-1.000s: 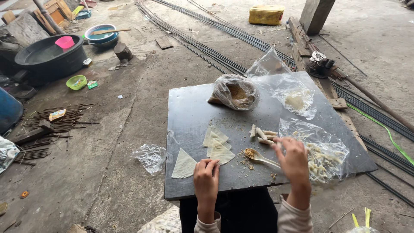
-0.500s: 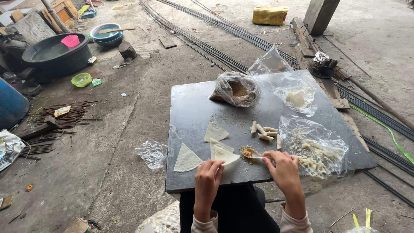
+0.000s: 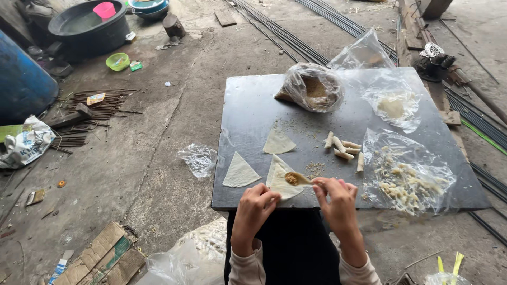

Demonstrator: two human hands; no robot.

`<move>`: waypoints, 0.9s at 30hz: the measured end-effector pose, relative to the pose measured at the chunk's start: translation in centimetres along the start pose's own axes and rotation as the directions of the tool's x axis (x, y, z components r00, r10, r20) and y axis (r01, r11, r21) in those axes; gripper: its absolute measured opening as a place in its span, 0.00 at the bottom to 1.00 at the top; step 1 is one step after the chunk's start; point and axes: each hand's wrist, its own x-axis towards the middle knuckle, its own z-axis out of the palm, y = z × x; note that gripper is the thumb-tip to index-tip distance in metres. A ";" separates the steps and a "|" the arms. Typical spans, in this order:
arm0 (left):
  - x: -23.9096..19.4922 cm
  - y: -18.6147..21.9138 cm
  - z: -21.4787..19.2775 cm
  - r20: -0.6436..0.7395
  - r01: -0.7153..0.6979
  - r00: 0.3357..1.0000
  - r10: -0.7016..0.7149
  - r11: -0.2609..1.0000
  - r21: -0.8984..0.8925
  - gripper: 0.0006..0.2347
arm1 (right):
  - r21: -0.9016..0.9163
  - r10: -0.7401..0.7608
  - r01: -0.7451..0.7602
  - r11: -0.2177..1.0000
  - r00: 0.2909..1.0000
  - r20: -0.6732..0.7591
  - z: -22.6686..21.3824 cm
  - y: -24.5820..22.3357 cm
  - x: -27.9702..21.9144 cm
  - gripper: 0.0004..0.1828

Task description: The person places a granular filling onto triangular wrappers using a spoon, then folds and seals each wrapper into a small packet. The person repeats this process multiple times, arranging the finished packets on the table.

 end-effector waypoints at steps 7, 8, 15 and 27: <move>0.1 -1.1 0.3 0.005 -0.017 1.000 0.017 0.999 0.027 0.03 | -0.070 -0.145 0.139 0.988 0.986 -0.080 1.1 -2.4 0.2 0.08; 0.1 -1.0 0.2 -0.031 -0.056 0.998 0.057 0.998 0.034 0.04 | -0.081 -0.157 0.149 0.985 0.983 -0.094 1.2 -2.5 0.2 0.09; 0.4 -0.5 -0.4 -0.130 -0.128 0.982 0.135 0.990 0.063 0.05 | -0.082 -0.154 0.143 0.986 0.975 -0.158 1.7 -2.5 -0.1 0.10; 0.2 -0.8 -0.3 -0.071 -0.087 0.993 0.090 0.995 0.038 0.06 | -0.079 -0.181 0.169 0.983 0.966 -0.184 1.7 -2.5 -0.2 0.12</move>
